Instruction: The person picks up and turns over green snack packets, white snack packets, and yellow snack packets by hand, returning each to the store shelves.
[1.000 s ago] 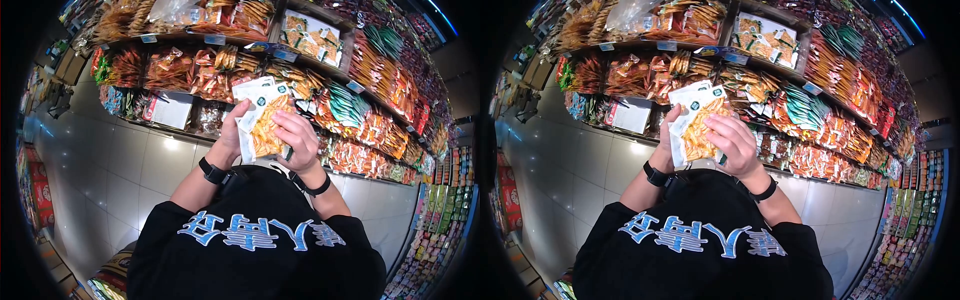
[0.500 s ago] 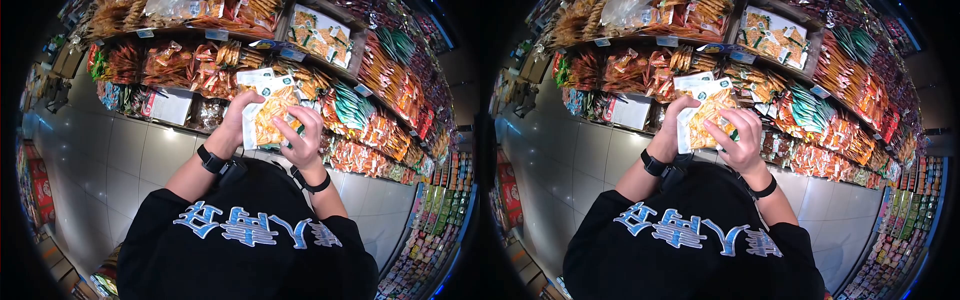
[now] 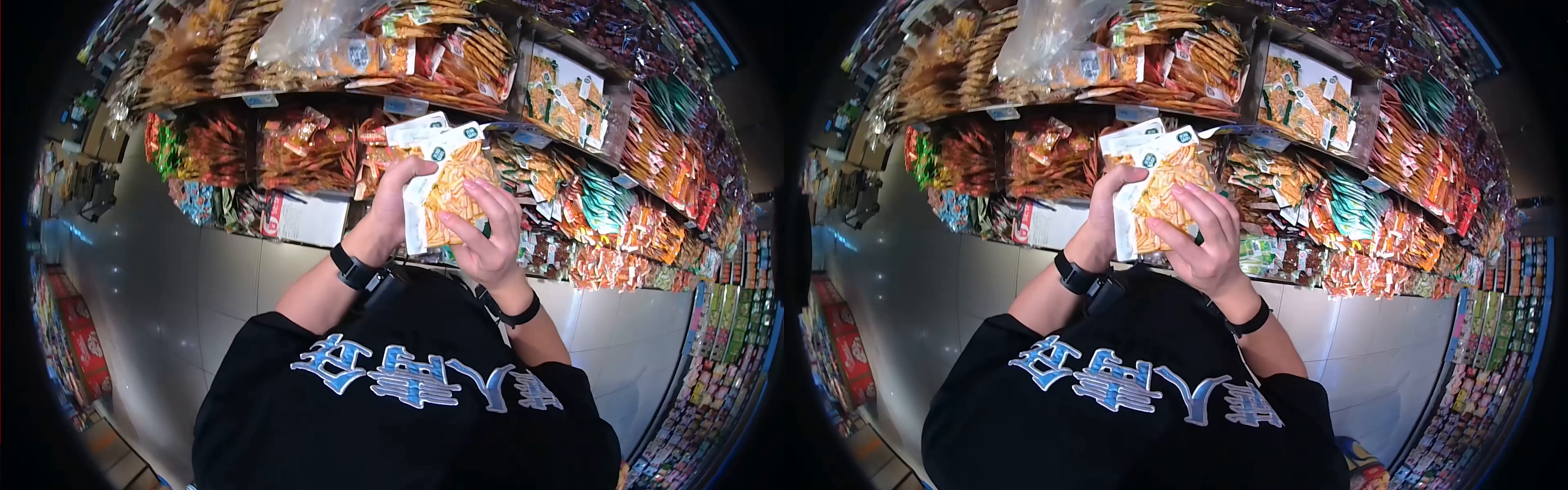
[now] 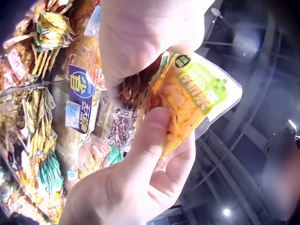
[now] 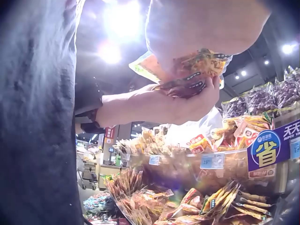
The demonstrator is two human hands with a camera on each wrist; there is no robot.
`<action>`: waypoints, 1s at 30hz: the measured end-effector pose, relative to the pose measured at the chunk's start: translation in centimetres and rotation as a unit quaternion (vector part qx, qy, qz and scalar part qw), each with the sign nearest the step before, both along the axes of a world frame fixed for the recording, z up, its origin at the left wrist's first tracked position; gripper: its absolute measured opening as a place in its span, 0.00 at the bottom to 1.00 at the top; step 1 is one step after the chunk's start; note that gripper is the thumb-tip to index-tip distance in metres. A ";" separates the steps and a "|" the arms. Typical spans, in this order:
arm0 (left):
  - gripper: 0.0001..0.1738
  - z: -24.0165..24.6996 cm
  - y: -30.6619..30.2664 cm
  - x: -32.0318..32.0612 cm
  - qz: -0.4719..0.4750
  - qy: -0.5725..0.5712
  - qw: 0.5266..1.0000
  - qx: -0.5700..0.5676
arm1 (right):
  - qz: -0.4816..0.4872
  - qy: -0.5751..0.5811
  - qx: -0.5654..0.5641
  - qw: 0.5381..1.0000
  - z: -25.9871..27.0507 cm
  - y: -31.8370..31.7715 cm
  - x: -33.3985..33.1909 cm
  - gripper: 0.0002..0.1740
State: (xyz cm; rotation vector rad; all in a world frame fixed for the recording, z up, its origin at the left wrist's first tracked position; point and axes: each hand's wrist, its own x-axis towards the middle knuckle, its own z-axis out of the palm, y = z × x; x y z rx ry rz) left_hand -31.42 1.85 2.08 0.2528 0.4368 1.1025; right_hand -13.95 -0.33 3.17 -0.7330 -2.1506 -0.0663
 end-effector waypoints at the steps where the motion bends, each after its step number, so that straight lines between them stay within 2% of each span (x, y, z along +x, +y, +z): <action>1: 0.32 0.1 0.4 -0.5 -0.005 -0.005 1.000 -0.005 | -0.018 0.000 -0.016 1.000 -0.1 0.1 -0.8 0.29; 2: 0.33 0.1 0.7 -0.8 -0.010 -0.011 1.000 -0.010 | -0.036 -0.002 -0.033 0.999 -0.2 0.1 -1.3 0.30; 3: 0.37 0.0 0.9 -1.2 -0.036 -0.022 0.999 0.004 | -0.048 -0.013 -0.037 0.998 -0.5 0.3 -1.7 0.31; 6: 0.41 -1.0 1.5 -1.0 -0.001 -0.104 0.993 0.052 | -0.128 -0.009 -0.087 0.988 0.0 0.5 -3.5 0.31; 7: 0.46 -1.5 1.5 -1.0 -0.013 -0.080 0.994 0.073 | -0.141 -0.004 -0.087 0.986 -0.5 0.9 -3.8 0.33; 10: 0.50 -3.1 1.3 -0.7 -0.030 -0.062 0.993 0.097 | -0.205 -0.009 -0.129 0.970 0.8 1.1 -5.4 0.35; 13: 0.62 -2.9 2.2 -0.8 -0.024 0.006 0.972 0.234 | -0.210 0.019 -0.150 0.966 1.2 1.7 -6.1 0.37; 15: 0.66 -2.2 2.3 -1.1 -0.032 0.078 0.969 0.234 | -0.201 0.033 -0.169 0.964 1.7 2.1 -6.2 0.38; 17: 0.60 -1.1 2.6 -1.2 -0.026 0.111 0.958 0.264 | -0.178 0.039 -0.174 0.968 2.3 2.1 -6.2 0.39; 20: 0.53 -1.0 3.0 -1.7 -0.011 0.139 0.973 0.182 | -0.100 0.070 -0.211 0.970 3.9 2.3 -4.9 0.34; 21: 0.44 -0.3 3.1 -1.8 0.019 0.065 0.985 0.157 | -0.059 0.092 -0.233 0.966 4.0 2.7 -4.0 0.32; 22: 0.41 -0.5 3.1 -2.2 0.028 0.077 0.986 0.148 | -0.019 0.114 -0.256 0.960 4.1 2.9 -3.2 0.30; 24: 0.39 0.0 3.1 -2.4 0.023 0.076 0.989 0.124 | -0.039 0.187 -0.256 0.948 3.8 3.5 -2.7 0.19; 25: 0.38 0.1 3.0 -2.1 0.036 0.085 0.989 0.119 | -0.045 0.243 -0.271 0.930 2.8 4.0 -2.5 0.19; 26: 0.38 0.3 2.8 -1.8 0.044 0.091 0.989 0.104 | -0.052 0.297 -0.287 0.909 2.1 4.3 -2.3 0.19; 27: 0.38 0.1 2.7 -1.5 0.042 0.094 0.989 0.104 | -0.047 0.346 -0.298 0.889 2.1 4.4 -2.3 0.25; 28: 0.38 -0.3 2.8 -1.1 0.040 0.096 0.989 0.107 | -0.073 0.354 -0.281 0.889 2.3 4.6 -2.4 0.33; 30: 0.37 -0.7 2.8 -0.4 0.040 0.097 0.989 0.104 | -0.138 0.327 -0.254 0.899 2.2 4.8 -1.8 0.37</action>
